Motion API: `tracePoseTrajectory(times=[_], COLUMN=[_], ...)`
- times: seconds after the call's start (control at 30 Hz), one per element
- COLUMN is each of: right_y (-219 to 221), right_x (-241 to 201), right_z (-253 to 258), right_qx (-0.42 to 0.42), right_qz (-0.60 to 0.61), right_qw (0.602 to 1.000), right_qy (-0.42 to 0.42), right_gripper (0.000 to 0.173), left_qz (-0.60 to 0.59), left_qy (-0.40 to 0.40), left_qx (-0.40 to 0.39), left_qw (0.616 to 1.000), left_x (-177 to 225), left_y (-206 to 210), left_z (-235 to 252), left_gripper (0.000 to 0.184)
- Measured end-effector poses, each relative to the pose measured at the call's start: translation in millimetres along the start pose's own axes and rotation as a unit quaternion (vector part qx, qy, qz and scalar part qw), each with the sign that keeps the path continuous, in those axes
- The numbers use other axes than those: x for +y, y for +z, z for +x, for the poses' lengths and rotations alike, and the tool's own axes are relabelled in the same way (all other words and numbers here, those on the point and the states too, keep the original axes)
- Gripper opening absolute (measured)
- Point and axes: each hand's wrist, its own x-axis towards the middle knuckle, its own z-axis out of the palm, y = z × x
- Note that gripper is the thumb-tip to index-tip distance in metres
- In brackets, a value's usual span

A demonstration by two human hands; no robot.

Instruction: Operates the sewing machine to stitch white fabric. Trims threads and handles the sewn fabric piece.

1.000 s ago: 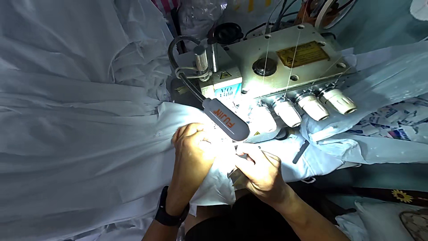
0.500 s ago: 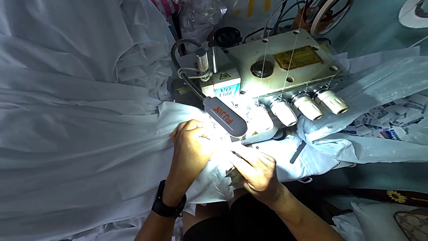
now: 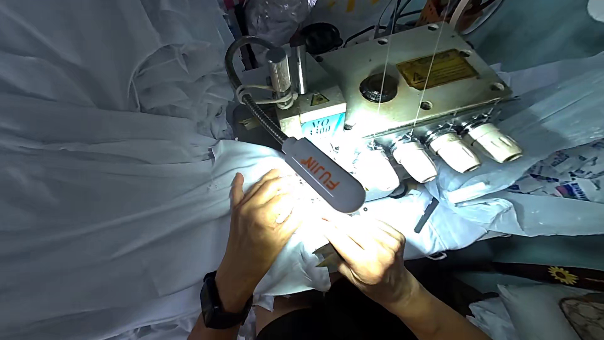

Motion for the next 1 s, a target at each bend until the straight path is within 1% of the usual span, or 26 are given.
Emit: tracePoseTrajectory(times=[0.17, 0.37, 0.67, 0.77, 0.87, 0.93, 1.0], right_y=[5.1, 7.4, 6.4, 8.9, 11.3, 14.6, 18.6], right_x=[0.1, -1.0, -2.9, -5.2, -9.6, -14.1, -18.7], right_z=[2.9, 4.5, 7.5, 10.2, 10.7, 7.3, 2.8], right_qx=[0.011, 0.017, 0.008, -0.001, 0.000, 0.019, 0.057], right_qz=[-0.013, 0.021, 0.025, 0.029, 0.043, 0.067, 0.110], right_qw=[1.000, 0.998, 0.997, 0.996, 0.994, 0.991, 0.986], right_qy=[0.012, 0.062, 0.069, 0.085, 0.103, 0.111, 0.113], right_gripper=[0.023, 0.026, 0.025, 0.028, 0.028, 0.025, 0.021], left_qz=[-0.016, -0.017, -0.014, 0.002, 0.019, 0.027, 0.036], left_qy=[0.010, 0.013, 0.008, 0.014, 0.015, 0.014, 0.005], left_qx=[-0.004, -0.002, -0.009, -0.021, -0.008, 0.004, 0.031], left_qw=[1.000, 1.000, 1.000, 1.000, 1.000, 1.000, 0.999], left_x=[-8.1, -9.7, -11.0, -15.8, -14.8, -12.5, -12.5], left_y=[0.7, 1.4, 0.5, -2.0, -5.8, -8.6, -8.1], left_z=[8.0, 12.0, 14.4, 24.2, 38.4, 48.8, 65.2], left_gripper=[0.015, 0.014, 0.015, 0.016, 0.015, 0.014, 0.015])
